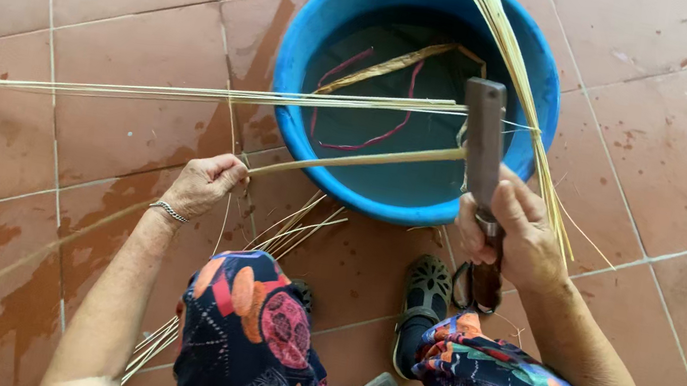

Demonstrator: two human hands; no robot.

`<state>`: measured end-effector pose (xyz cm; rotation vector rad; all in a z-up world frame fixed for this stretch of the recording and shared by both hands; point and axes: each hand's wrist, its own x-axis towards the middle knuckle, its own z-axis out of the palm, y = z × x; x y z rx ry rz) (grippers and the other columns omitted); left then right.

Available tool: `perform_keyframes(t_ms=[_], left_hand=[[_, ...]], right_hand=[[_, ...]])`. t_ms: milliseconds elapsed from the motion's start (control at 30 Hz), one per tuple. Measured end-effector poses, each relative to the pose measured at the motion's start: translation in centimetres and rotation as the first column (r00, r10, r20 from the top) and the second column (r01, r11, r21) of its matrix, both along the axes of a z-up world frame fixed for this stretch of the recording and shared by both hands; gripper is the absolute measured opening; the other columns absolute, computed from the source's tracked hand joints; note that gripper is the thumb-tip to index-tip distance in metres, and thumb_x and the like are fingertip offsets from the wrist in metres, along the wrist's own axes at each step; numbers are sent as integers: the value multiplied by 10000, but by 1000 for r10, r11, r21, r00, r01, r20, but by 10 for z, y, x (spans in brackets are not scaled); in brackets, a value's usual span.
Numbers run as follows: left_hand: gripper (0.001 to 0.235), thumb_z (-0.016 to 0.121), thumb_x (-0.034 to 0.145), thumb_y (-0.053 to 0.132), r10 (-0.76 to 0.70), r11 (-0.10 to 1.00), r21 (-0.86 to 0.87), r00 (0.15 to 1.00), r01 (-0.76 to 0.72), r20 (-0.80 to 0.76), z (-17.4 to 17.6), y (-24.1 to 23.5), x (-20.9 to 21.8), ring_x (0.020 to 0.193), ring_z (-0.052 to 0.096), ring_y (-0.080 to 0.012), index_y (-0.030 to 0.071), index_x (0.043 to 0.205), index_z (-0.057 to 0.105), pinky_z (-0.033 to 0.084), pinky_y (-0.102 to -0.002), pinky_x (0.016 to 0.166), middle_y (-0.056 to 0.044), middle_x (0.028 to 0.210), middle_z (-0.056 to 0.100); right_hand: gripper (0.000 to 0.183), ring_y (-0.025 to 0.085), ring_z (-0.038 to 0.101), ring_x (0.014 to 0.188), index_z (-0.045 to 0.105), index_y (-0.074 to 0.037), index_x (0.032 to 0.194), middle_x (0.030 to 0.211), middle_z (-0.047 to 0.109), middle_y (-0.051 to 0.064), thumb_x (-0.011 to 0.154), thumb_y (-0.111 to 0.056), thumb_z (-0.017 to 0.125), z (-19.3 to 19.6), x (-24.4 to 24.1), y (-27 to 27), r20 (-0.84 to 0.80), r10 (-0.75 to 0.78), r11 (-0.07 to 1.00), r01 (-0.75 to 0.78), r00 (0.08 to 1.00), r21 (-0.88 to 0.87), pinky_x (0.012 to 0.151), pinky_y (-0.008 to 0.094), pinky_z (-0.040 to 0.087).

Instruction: The person sits on a tiled floor and uses a large knife to split long bamboo stalks into thin strips. They hold the stalks with one hand and draw the knife along the length to separate the fibers, placing the finished strips on the floor.

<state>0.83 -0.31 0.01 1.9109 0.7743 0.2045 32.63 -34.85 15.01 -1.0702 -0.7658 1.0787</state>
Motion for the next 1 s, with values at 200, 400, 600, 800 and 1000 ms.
perform_keyframes(t_ms=[200,400,600,800,1000], left_hand=[[398,692,920,229,-258,852,469,966,234,-12,60,-47,74,1204,618,-349,79,1288,657,508,-434,1002,-178,1290,668],[338,657,1049,260,-365,930,164,876,329,315,112,-128,164,1114,648,-215,46,1309,634,528,-354,961,-123,1195,705],[197,674,1046,211,-167,917,-227,832,328,529,92,-145,189,899,600,-28,22,1096,701,530,-206,794,15,1025,696],[168,704,1028,183,-139,862,-354,842,362,522,75,-137,186,838,566,-27,25,1083,700,507,-195,737,39,937,626],[180,717,1005,187,-157,872,-338,856,354,493,81,-134,183,806,588,-28,21,1073,704,535,-202,712,30,923,666]], right_hand=[[578,103,375,413,427,-39,1515,548,449,36,1087,-423,380,-2,-6,3,-66,-27,994,20,997,-109,410,264,361],[514,121,359,400,443,2,1383,547,442,52,1100,-419,359,-4,-22,14,-130,-33,979,6,991,-206,392,276,347],[591,113,351,415,435,-128,1524,550,414,21,1085,-506,318,-8,-18,16,-347,9,993,-50,938,-110,411,275,347],[652,107,366,441,401,-139,1575,577,423,21,1064,-542,369,-16,-18,15,-350,31,995,-61,936,-75,442,267,357],[627,86,356,431,388,-119,1569,601,447,34,1066,-492,415,-20,-20,16,-353,70,995,-90,933,-40,412,256,365]])
